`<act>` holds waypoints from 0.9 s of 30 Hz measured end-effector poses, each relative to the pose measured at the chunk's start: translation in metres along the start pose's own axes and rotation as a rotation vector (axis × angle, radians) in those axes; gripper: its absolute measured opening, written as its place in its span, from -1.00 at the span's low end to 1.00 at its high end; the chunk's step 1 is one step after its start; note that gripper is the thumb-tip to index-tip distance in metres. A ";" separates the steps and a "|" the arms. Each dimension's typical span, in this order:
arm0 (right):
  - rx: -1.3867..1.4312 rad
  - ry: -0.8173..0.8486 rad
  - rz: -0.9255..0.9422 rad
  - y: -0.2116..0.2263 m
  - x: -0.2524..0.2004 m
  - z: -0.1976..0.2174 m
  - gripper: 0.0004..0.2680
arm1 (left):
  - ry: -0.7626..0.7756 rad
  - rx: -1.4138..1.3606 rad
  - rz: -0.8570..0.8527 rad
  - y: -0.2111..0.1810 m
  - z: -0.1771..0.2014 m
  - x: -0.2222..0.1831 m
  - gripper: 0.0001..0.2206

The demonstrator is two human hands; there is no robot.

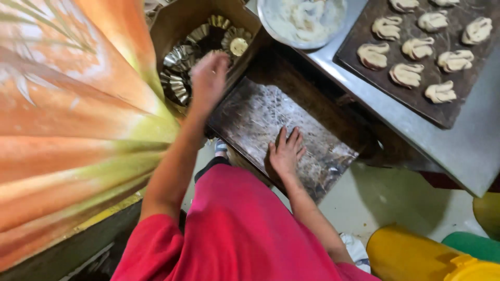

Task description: Placing paper liners into metal baking molds in preparation for baking in a bakery setting.

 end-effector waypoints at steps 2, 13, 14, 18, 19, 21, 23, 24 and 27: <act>-0.049 0.010 -0.008 0.006 -0.004 0.005 -0.45 | 0.094 0.127 0.126 0.093 -0.006 0.019 -0.85; -0.081 0.157 -0.061 0.009 0.000 0.018 -0.44 | 0.909 0.664 0.699 0.253 -0.034 0.033 -0.57; -0.073 0.166 -0.064 0.010 0.000 0.018 -0.43 | 1.033 0.722 0.760 0.245 -0.034 0.032 -0.46; -0.068 0.191 -0.073 0.010 -0.003 0.019 -0.42 | 0.993 0.822 0.925 0.241 -0.038 0.030 -0.57; -0.073 0.198 -0.070 0.012 -0.003 0.020 -0.42 | 0.994 0.819 0.934 0.252 -0.043 0.023 -0.57; -0.062 0.184 -0.078 0.015 -0.002 0.022 -0.42 | 1.009 0.778 0.822 0.271 -0.056 0.012 -0.61; -0.062 0.180 -0.075 0.018 -0.001 0.022 -0.42 | 1.015 0.750 0.730 0.289 -0.068 0.004 -0.64; -0.066 0.174 -0.078 0.017 -0.002 0.023 -0.41 | 1.023 0.716 0.634 0.294 -0.078 -0.001 -0.67; -0.060 0.181 -0.086 0.016 -0.002 0.022 -0.41 | 0.892 0.516 0.815 0.303 -0.079 -0.004 -0.58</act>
Point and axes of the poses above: each hand's wrist, its own x-axis towards the middle knuckle, its own z-axis out of the back of the hand, y = z × x, the point moved 4 cm from there along x, towards the middle knuckle, and after that the axes turned 5 degrees about x, right-handed, at the moved point
